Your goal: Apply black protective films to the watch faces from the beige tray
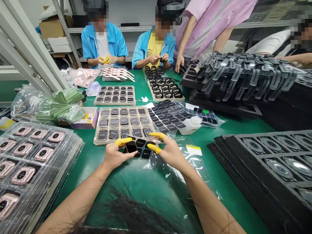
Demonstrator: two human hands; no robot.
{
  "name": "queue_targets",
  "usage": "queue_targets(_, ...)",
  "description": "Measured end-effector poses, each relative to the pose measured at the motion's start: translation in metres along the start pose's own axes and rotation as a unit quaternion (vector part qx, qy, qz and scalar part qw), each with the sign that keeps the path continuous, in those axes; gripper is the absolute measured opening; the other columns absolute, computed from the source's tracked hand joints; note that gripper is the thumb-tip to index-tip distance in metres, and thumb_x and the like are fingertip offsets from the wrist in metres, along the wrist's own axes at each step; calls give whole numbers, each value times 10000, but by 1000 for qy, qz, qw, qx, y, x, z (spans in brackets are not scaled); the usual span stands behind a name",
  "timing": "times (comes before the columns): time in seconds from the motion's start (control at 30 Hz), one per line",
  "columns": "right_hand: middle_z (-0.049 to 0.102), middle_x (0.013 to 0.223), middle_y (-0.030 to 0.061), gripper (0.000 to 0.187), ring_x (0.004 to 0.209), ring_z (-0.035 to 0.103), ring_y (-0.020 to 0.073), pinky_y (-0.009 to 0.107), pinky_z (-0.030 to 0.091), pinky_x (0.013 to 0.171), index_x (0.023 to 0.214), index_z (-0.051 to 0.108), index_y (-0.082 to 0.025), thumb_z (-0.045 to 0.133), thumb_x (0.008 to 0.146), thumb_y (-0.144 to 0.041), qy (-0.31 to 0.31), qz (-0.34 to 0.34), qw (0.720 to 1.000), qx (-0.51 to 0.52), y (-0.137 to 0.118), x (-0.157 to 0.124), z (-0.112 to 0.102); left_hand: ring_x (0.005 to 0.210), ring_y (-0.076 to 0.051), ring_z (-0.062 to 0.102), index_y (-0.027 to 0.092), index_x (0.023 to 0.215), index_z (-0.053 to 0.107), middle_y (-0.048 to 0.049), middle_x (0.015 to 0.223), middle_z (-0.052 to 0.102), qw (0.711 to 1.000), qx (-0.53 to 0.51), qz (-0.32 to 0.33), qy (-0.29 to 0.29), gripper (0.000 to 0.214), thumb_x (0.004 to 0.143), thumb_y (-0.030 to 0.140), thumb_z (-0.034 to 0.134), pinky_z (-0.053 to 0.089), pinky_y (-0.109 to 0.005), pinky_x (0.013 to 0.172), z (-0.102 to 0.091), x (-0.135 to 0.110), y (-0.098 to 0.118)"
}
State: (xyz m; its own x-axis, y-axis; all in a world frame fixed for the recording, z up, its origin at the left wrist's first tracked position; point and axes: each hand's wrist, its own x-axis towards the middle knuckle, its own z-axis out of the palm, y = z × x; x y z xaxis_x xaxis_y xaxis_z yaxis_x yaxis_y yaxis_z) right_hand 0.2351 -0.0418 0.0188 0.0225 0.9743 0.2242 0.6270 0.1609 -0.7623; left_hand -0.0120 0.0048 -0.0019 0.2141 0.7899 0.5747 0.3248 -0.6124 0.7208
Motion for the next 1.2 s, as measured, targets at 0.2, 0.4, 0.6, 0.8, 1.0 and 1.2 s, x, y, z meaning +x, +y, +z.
queue_targets(0.2,635,1344,94,529,1279,556,338,570,377,1103,1308,614,-322,757,845,-536,63,-87,994,-38,-7,0,-4,678,-204,779,122,955,788,-70,839,819,1000,-4,16,24,404,634,323,929,703,-317,701,-3,2,4)
queue_targets(0.4,720,940,31,423,922,672,232,462,510,952,1249,636,-290,739,871,-451,45,-3,991,124,-6,-2,8,688,-204,782,134,949,786,-62,851,822,998,19,37,42,391,638,325,927,697,-310,710,-3,1,7)
queue_targets(0.6,685,960,16,621,896,674,190,383,573,871,1260,616,-276,880,716,-417,8,51,954,294,-4,2,13,720,-214,789,143,958,788,-63,874,824,997,27,62,46,373,653,309,923,692,-323,744,-2,-1,5)
queue_targets(0.8,700,803,-9,563,768,675,169,346,564,765,1194,638,-240,861,712,-427,21,125,936,327,-6,4,6,828,-255,795,112,1017,778,-105,938,824,999,-23,-8,-41,472,619,305,941,677,-377,850,-8,3,9)
queue_targets(1.0,681,703,-23,520,626,595,142,284,470,601,1127,629,-215,806,740,-514,28,150,942,298,-7,4,6,883,-255,796,127,1006,776,-108,979,822,986,-122,-40,-108,462,599,270,942,667,-351,888,-10,5,11)
queue_targets(1.2,638,738,-20,511,626,543,131,279,433,579,1173,641,-221,701,828,-593,19,135,962,235,0,4,11,897,-260,797,160,1023,786,-93,999,824,987,-81,-50,-133,434,634,299,920,667,-370,908,-6,1,9)
